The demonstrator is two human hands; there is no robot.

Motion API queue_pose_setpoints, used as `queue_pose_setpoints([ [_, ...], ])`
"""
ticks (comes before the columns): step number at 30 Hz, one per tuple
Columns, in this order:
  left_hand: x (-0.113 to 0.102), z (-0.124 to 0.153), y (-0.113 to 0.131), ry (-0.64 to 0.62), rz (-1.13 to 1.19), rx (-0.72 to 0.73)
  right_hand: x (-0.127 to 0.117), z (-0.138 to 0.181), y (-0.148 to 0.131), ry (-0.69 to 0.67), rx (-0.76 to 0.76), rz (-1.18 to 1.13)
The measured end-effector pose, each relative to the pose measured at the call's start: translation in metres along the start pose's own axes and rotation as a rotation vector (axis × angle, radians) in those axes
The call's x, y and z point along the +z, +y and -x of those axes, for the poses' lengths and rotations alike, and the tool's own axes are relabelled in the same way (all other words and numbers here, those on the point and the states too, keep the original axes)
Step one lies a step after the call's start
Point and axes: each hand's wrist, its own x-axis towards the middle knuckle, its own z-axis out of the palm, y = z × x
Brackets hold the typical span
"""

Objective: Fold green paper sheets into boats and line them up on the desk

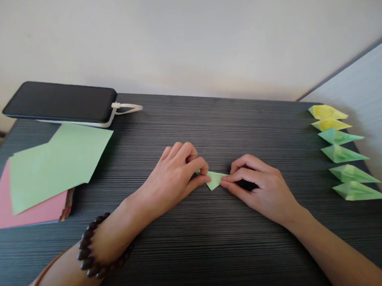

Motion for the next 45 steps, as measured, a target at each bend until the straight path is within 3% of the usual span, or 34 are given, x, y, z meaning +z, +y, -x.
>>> queue_pose_setpoints([
  [7, -0.001, -0.001, -0.003, -0.019, -0.038, -0.074, 0.012, -0.003, -0.008, 0.072, 0.128, 0.127],
  [17, -0.001, -0.001, -0.006, -0.022, -0.051, -0.133, 0.003, 0.001, -0.002, -0.038, 0.247, 0.19],
  [21, -0.001, 0.0, -0.006, -0.019, -0.044, -0.115, 0.0, 0.001, 0.002, -0.037, 0.248, 0.191],
  [27, -0.002, -0.001, -0.002, -0.061, -0.017, 0.043, 0.0, 0.001, 0.005, -0.037, 0.154, 0.173],
  [33, 0.002, -0.002, 0.013, -0.028, -0.028, -0.047, 0.003, 0.001, 0.004, -0.059, 0.103, 0.19],
  [39, 0.006, -0.004, 0.016, -0.006, -0.071, -0.086, 0.014, -0.006, -0.002, 0.06, 0.188, 0.232],
  [45, 0.006, -0.004, 0.014, 0.003, -0.081, -0.097, 0.019, -0.012, -0.004, 0.089, 0.225, 0.258],
])
